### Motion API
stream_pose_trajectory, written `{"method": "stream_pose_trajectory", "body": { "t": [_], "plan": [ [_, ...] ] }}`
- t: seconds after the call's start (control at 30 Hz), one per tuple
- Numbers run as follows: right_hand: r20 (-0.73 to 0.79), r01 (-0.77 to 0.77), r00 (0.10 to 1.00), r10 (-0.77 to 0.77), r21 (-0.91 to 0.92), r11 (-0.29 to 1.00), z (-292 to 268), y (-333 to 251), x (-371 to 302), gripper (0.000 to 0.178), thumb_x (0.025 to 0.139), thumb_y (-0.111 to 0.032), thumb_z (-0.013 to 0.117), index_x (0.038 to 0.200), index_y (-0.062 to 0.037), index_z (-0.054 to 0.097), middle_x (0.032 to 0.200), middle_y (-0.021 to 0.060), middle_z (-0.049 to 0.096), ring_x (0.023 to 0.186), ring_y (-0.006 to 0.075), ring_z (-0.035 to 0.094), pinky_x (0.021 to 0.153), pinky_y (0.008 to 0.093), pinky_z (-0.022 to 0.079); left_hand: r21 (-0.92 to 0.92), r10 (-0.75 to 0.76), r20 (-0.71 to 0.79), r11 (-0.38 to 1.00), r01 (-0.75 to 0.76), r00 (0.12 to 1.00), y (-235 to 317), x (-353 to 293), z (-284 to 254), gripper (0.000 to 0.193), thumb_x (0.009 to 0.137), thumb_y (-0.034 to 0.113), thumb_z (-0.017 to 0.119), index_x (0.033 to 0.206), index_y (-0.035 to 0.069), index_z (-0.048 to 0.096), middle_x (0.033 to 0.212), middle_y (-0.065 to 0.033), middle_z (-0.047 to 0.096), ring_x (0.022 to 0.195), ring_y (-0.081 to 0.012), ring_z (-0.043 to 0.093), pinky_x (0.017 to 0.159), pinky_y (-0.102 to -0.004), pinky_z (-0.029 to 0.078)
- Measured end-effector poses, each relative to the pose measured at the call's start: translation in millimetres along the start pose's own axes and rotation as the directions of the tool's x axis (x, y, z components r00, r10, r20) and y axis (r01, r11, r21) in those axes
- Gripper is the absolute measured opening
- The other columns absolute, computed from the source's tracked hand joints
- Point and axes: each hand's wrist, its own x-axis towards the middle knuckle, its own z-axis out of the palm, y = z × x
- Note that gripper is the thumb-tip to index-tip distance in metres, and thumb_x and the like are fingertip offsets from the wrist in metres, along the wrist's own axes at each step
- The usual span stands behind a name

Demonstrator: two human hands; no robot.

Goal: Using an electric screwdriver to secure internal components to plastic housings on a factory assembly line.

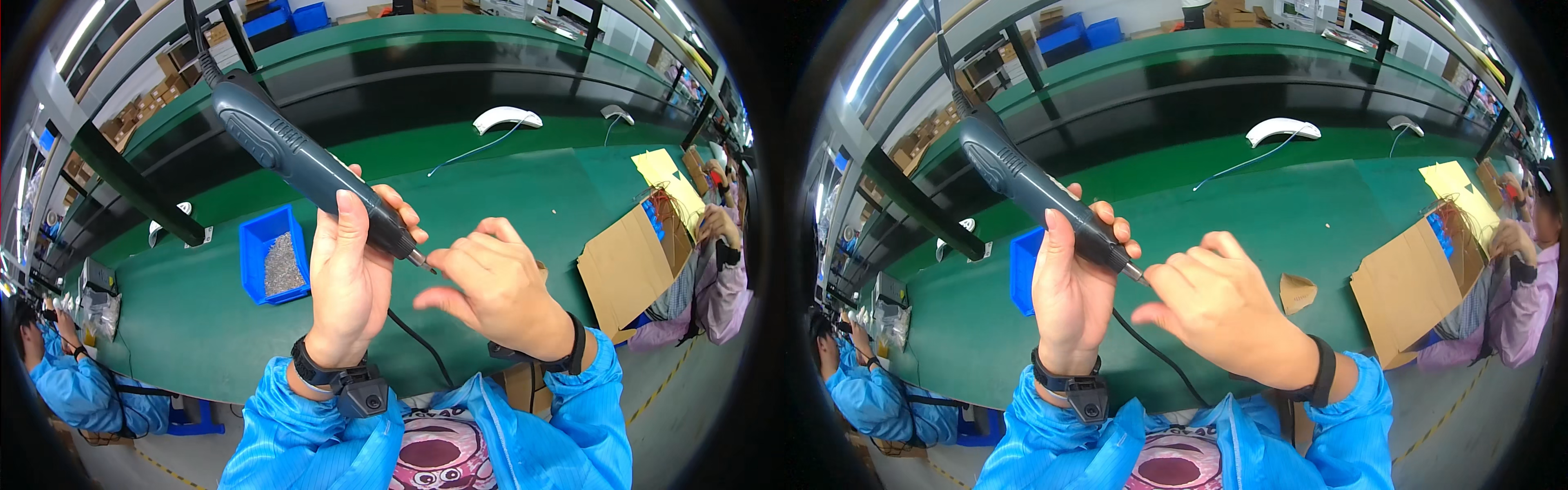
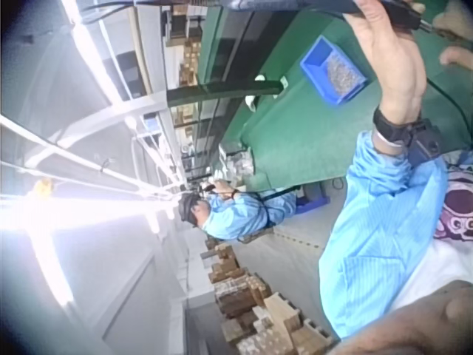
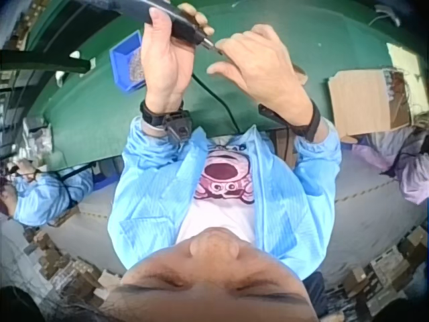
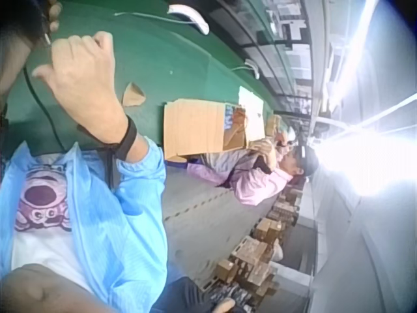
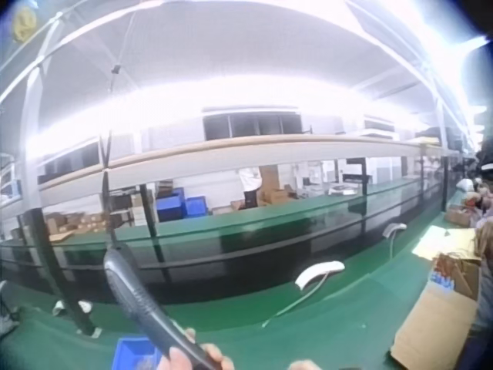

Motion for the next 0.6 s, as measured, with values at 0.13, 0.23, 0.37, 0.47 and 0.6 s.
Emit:
{"method": "stream_pose_trajectory", "body": {
  "t": [0.13, 0.23, 0.37, 0.47, 0.6],
  "plan": [
    [0.012, -0.005, 1.0, 0.004, 0.054, 0.999, 0, 6, 3, 0.015, 0.068, -0.011, 0.067, 0.069, -0.0059, 0.053, 0.058, 0.0029, 0.05, 0.054, 0.0183, 0.049, 0.066, 0.0328, 0.037, 0.022, -0.011, 0.027, 1.0, 0.01, 1.0, -3, 0, 3, 0.04, 0.091, 0.036, 0.039, 0.117, 0.006, 0.036, 0.091, -0.0099, 0.049, 0.081, -0.02, 0.05, 0.068, -0.0342, 0.046],
    [0.118, -0.122, 0.988, 0.096, 0.242, 0.962, -9, 10, 4, 0.01, 0.069, -0.011, 0.066, 0.068, -0.0065, 0.058, 0.056, 0.0024, 0.053, 0.051, 0.018, 0.049, 0.069, 0.0327, 0.037, 0.001, 0.009, 0.047, 1.0, -0.009, 0.999, 2, 3, 0, 0.039, 0.091, 0.034, 0.038, 0.117, 0.005, 0.033, 0.09, -0.01, 0.05, 0.08, -0.0191, 0.052, 0.068, -0.0335, 0.047],
    [0.117, -0.362, 0.931, 0.346, 0.172, 0.916, -5, 34, -30, 0.008, 0.07, -0.011, 0.065, 0.065, -0.0057, 0.062, 0.058, 0.0062, 0.059, 0.049, 0.0202, 0.053, 0.071, 0.0308, 0.038, -0.063, 0.114, 0.024, 0.992, -0.113, 0.993, 24, 17, -23, 0.04, 0.092, 0.035, 0.037, 0.117, 0.005, 0.037, 0.093, -0.0085, 0.047, 0.082, -0.019, 0.047, 0.067, -0.0324, 0.043],
    [0.298, -0.537, 0.814, 0.499, 0.057, 0.842, 37, 63, -67, 0.01, 0.068, -0.013, 0.068, 0.067, -0.0044, 0.063, 0.055, 0.0072, 0.058, 0.05, 0.022, 0.055, 0.068, 0.0303, 0.039, -0.108, 0.129, 0.026, 0.986, -0.125, 0.991, 28, 20, -25, 0.039, 0.092, 0.034, 0.036, 0.117, 0.004, 0.037, 0.094, -0.0086, 0.046, 0.083, -0.0187, 0.045, 0.067, -0.0319, 0.042],
    [0.386, -0.424, 0.798, 0.463, -0.185, 0.886, 76, 69, -78, 0.014, 0.066, -0.015, 0.069, 0.07, -0.0033, 0.064, 0.055, 0.0091, 0.058, 0.05, 0.0256, 0.055, 0.069, 0.0331, 0.042, -0.161, 0.133, -0.015, 0.978, -0.134, 0.991, 30, 15, -33, 0.042, 0.09, 0.036, 0.04, 0.117, 0.004, 0.035, 0.089, -0.0093, 0.051, 0.077, -0.0198, 0.053, 0.064, -0.0332, 0.048]
  ]
}}
